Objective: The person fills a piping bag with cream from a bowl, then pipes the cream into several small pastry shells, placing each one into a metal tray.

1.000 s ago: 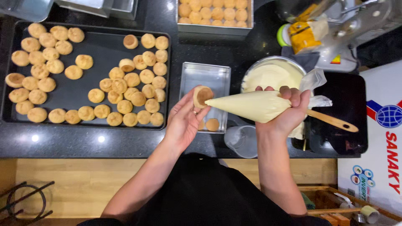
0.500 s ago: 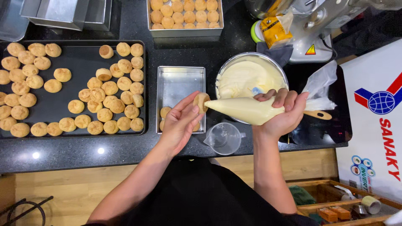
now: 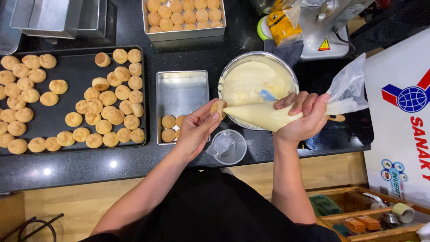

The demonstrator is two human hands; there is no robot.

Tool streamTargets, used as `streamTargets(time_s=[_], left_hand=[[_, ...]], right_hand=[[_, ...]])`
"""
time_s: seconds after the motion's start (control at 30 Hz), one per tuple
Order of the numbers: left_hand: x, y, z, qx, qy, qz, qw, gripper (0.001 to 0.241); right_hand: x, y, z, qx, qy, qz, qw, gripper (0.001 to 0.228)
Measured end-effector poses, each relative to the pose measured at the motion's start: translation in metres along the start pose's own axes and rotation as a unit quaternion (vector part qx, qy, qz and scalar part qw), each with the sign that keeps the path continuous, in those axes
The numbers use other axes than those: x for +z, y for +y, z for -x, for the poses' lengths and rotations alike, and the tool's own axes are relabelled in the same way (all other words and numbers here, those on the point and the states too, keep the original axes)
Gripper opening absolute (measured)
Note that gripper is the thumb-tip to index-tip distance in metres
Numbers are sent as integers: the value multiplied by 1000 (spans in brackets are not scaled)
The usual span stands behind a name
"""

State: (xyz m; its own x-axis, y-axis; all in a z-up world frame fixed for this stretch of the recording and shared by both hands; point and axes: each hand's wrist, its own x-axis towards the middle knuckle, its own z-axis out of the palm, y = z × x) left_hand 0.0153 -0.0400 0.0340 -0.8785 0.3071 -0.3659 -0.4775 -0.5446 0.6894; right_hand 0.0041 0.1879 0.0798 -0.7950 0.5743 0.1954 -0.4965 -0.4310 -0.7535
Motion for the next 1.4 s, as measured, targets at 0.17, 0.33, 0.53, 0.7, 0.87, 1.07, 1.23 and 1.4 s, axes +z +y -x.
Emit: streamTargets(time_s=[0.17, 0.33, 0.53, 0.7, 0.87, 1.07, 1.23, 1.4], left_hand=[[5, -7, -9, -2, -6, -2, 1000, 51], [10, -11, -17, -11, -5, -2, 1000, 52], [13, -15, -21, -11, -14, 7, 1000, 53], [16, -19, -24, -10, -13, -3, 1000, 52], [18, -19, -26, -11, -16, -5, 1000, 51], [20, -17, -26, -15, -11, -15, 1000, 51], [18, -19, -28, -14, -8, -11, 1000, 51], [15, -19, -28, -12, -15, -1, 1000, 50]], right_hand=[[-12, 3, -8, -5, 9, -9, 1000, 52], [-19, 5, -13, -18, 9, -3, 1000, 51], [-25, 7, -18, -21, 26, -8, 999, 50], [-29, 11, -22, -17, 46, -18, 999, 49], [-32, 12, -24, -12, 43, -13, 999, 49], [-32, 12, -23, -7, 37, 18, 999, 51], [-34, 15, -24, -4, 39, 2, 999, 50], [-36, 21, -24, -7, 65, -4, 998, 49]])
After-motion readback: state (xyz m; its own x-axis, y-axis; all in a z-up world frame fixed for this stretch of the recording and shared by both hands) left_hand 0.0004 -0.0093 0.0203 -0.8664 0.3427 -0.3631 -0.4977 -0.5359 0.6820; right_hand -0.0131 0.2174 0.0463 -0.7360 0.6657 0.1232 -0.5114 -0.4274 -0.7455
